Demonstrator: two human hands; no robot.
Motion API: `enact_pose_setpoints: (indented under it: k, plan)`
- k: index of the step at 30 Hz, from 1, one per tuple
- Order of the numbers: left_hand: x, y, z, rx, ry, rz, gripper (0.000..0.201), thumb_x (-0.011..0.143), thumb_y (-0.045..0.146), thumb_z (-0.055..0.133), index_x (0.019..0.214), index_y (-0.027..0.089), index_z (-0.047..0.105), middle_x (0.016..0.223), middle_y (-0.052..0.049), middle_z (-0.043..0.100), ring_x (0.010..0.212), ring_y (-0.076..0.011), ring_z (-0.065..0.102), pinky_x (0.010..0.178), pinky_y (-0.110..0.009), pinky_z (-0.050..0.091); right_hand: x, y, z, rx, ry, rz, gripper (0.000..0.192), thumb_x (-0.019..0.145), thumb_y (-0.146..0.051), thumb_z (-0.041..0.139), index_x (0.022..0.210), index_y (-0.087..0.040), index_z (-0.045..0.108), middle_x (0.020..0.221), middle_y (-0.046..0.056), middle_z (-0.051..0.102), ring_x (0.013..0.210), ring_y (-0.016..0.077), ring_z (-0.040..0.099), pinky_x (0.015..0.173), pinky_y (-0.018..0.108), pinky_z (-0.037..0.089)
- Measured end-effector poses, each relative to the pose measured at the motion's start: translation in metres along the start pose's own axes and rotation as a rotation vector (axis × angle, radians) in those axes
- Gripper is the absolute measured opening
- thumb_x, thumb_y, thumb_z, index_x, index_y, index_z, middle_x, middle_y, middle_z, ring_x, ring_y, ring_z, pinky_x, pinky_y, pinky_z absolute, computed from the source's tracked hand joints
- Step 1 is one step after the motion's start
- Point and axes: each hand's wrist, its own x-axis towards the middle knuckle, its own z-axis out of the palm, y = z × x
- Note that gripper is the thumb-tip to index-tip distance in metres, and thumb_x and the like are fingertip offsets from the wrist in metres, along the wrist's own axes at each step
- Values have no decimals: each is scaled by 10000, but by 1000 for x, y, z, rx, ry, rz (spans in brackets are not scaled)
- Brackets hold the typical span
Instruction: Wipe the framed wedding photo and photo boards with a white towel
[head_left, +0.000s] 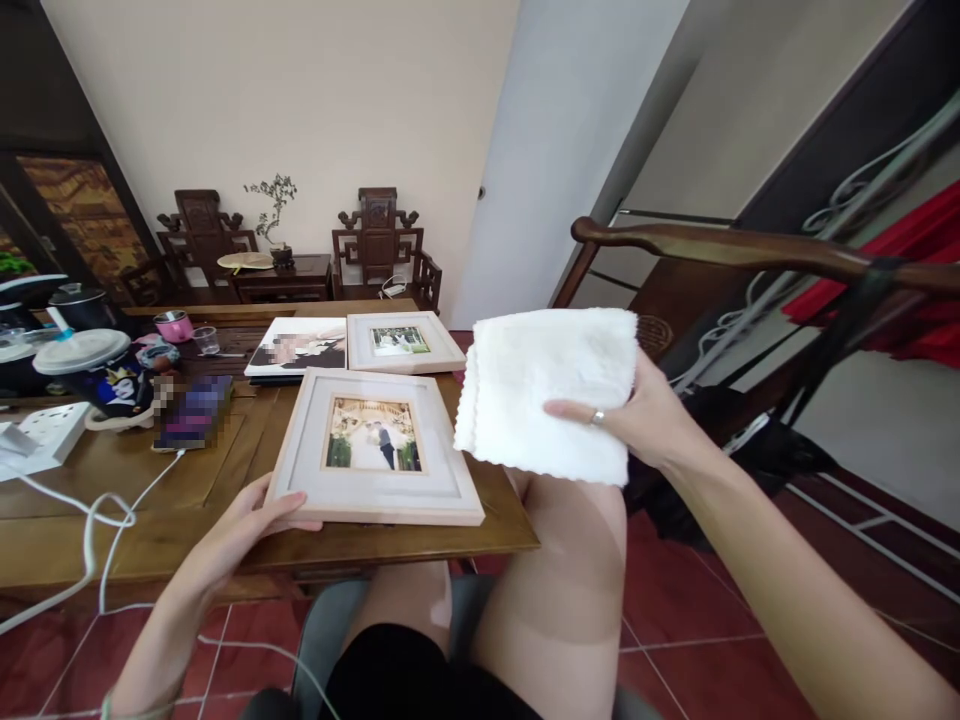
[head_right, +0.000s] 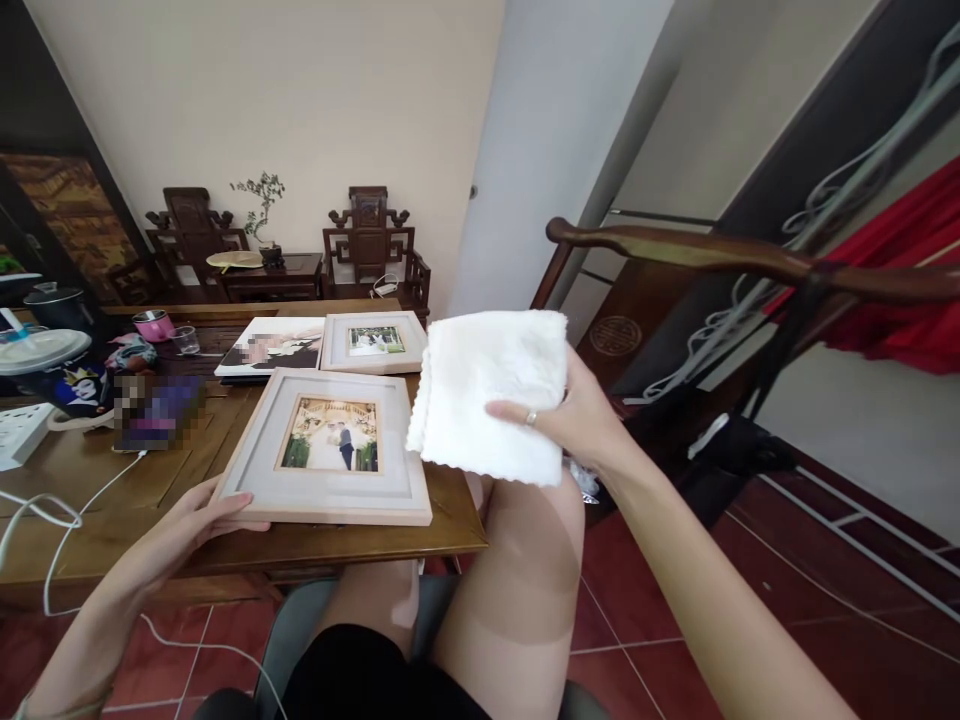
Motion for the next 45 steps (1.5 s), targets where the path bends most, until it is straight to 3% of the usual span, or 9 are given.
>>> enact_pose_setpoints:
  k: [3,8,11,17,19,23,29,35,45]
  plan:
    - [9,3,-11,218,-24,-5,522,683,520,776,1044,176,625,997,-63,752,829,-264,750,841,-329,556,1,3,-3,-295,-96,-203,754,637,-383,796,1293,-216,464,1205,121,624,1089,329,606,890,476,534]
    - [22,12,-20,621,31,-18,471,722,664,639,697,199,566,575,-7,664,569,-275,713,609,-304,502,5,9,9,-861,-136,-333,358,793,-172,522,1151,-176,527,981,127,652,830,304,645,706,398,511]
    - [24,23,-19,859,88,1,477,739,668,596,580,222,539,461,-15,620,556,-281,696,656,-313,475,-2,13,35,-1008,-242,-386,443,754,-7,416,1150,-152,552,1066,160,650,855,290,655,700,353,489]
    - [33,31,-12,1199,246,1,472,741,675,557,696,208,615,762,-128,727,861,-368,695,744,-383,493,-27,16,90,-933,-554,-489,635,701,68,380,1248,-201,556,1309,135,596,1109,282,611,828,348,501]
    - [48,26,-6,1180,356,96,479,767,576,590,1001,161,639,1035,-178,703,1030,-377,658,857,-419,493,-28,16,96,-892,-583,-497,670,697,78,369,1278,-206,543,1356,136,567,1228,293,547,873,360,492]
    - [80,10,10,1064,464,338,623,836,181,484,1426,38,343,1407,-285,424,1334,-383,445,1041,-511,414,-28,18,95,-834,-614,-450,681,716,73,358,1325,-196,504,1274,154,610,1231,300,549,849,366,502]
    - [94,-16,4,1048,204,699,619,764,1,381,1361,130,474,1544,-160,309,1469,-290,226,1179,-500,289,-48,24,89,-844,-566,-481,700,701,100,344,1288,-220,553,1386,145,540,1296,313,501,896,388,503]
    - [91,-19,-7,951,153,734,615,782,3,340,1368,121,485,1488,-160,394,1424,-248,337,1203,-452,261,-28,10,95,-866,-477,-479,657,707,87,354,1266,-190,557,1253,149,609,1067,285,625,829,382,533]
    - [82,-17,-9,985,158,737,579,752,32,389,1289,166,560,1406,-129,494,1416,-249,342,1201,-496,249,-24,22,130,-879,-516,-538,731,703,125,359,1334,-207,523,1488,130,459,1375,316,412,975,416,476]
